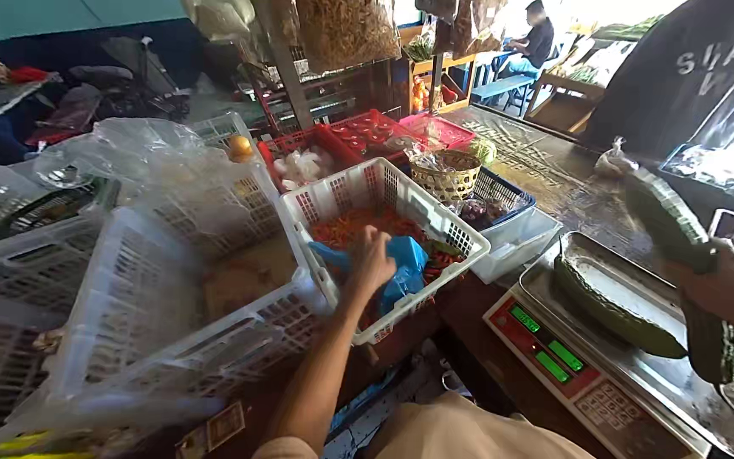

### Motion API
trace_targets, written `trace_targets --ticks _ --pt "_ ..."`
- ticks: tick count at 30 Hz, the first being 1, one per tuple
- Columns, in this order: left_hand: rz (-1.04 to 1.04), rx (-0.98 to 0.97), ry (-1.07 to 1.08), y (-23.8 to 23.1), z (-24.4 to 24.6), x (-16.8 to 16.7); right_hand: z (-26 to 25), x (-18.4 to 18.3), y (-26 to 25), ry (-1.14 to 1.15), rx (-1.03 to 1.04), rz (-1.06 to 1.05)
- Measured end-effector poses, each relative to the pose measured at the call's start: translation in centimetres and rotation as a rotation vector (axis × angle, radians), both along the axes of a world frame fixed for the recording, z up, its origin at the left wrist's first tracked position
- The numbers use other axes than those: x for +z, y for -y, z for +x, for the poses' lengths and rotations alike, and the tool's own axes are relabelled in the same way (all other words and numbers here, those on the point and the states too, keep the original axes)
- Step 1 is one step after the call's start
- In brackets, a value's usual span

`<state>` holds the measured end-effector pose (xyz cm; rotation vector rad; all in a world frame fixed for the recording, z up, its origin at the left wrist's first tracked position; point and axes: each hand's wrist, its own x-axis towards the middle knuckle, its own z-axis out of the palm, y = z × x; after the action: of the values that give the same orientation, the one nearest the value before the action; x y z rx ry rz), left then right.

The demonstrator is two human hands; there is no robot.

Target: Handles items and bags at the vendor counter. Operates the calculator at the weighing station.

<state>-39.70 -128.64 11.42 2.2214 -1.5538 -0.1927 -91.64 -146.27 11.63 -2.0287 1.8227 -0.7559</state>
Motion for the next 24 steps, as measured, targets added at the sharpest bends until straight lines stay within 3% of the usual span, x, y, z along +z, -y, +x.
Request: trace_targets --ticks 2,4,8,12,16,17,22,24 --pt "0.033 -0.11 -0.086 1.5 -2.4 0.4 0.9 2.5 0.0 0.184 0.007 0.017" --pt "0.28 -0.192 -0.104 2.7 -3.4 0.0 2.8 5.1 -1.1 0.31 0.029 0.062" --pt "0.565 -0.267 -0.021 3.5 0.1 0.6 8.4 9.8 -4.9 0.508 0.139 0.385" --pt "0.357 -0.328 -0.048 3.3 -0.7 0.5 12.6 7.9 -7.3 0.851 0.554 1.006" --pt "0.636 -0.323 0.127 4.9 -1.8 -1.7 16.6 5.2 -10.1 0.868 0.658 1.2" --pt "0.616 -0.268 0.118 5.1 -1.1 -1.4 17.0 4.7 -10.5 0.87 0.683 1.233" --pt "0.045 0.027 -0.204 2.5 2.1 5.9 17.7 2.8 -10.4 0.91 0.935 1.373" --pt "-0.197 0.072 -0.266 1.0 2.3 7.2 18.0 2.1 -10.1 0.905 1.051 1.392"
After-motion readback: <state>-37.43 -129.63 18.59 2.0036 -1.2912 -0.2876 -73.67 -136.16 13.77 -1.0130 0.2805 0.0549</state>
